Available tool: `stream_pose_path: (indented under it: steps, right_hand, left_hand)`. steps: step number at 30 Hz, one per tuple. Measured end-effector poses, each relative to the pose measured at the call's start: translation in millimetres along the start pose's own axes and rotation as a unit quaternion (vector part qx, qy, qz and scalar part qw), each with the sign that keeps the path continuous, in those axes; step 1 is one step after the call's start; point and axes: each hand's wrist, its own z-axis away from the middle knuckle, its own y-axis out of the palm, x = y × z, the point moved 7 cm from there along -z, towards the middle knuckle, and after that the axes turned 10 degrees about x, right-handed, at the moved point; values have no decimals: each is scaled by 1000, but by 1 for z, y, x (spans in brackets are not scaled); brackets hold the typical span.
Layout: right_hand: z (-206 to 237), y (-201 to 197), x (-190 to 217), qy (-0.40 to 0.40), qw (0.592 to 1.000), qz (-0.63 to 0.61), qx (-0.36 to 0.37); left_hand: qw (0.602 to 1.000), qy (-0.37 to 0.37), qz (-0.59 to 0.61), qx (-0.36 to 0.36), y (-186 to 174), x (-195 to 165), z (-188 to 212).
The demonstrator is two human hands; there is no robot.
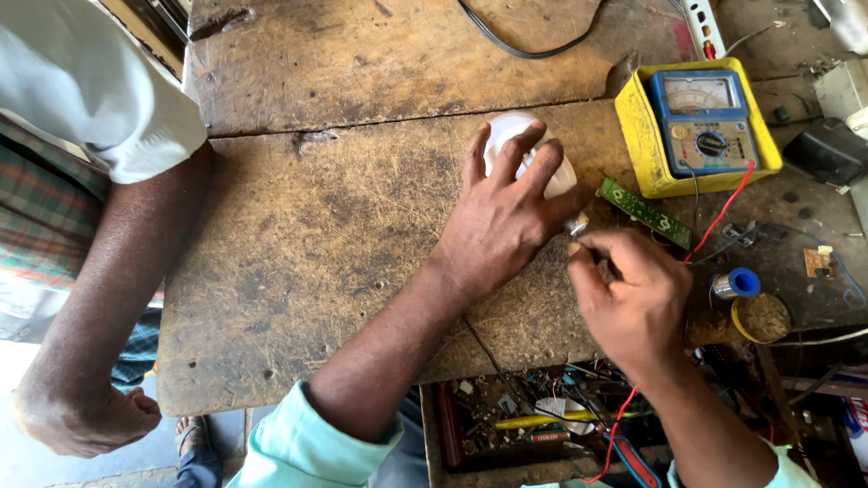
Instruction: The person repairs an LED bulb at a cluttered workbench. They open the bulb housing, reposition the internal circuit board and wires, tighten components with a red-handled screwdriver, test the LED disc against a multimeter, then snap the diffuser cover back onto the bulb and hand the reassembled bulb to a customer across the bench.
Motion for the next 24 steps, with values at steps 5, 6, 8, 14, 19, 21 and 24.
stream_pose_path:
  steps: [5, 6, 8, 14, 19, 21, 24]
  right_hand:
    - [-1, -8, -11, 55, 998, -11, -3]
    - [1, -8, -8, 43, 999, -10, 2]
    - [9, -5, -1, 24, 1000, -9, 13]
    - [5, -32, -15, 29, 996, -2, -84]
    - [-16, -30, -4, -11, 999, 52, 7]
    - [-12, -19, 21, -96, 988, 114, 33]
    - [-1, 2, 43, -159, 979, 107, 66]
  left_hand:
    - [999, -9, 38, 1, -4, 2, 2]
    - [999, -11, 40, -4, -5, 2, 1]
    - [999, -14, 46, -4, -5, 3, 0]
    - [997, -16, 77, -11, -3, 14, 1]
    - [984, -30, 165, -58, -9, 33, 0]
    - [965, -51, 243, -85, -10, 45, 0]
    - [924, -83, 349, -135, -8, 65, 1]
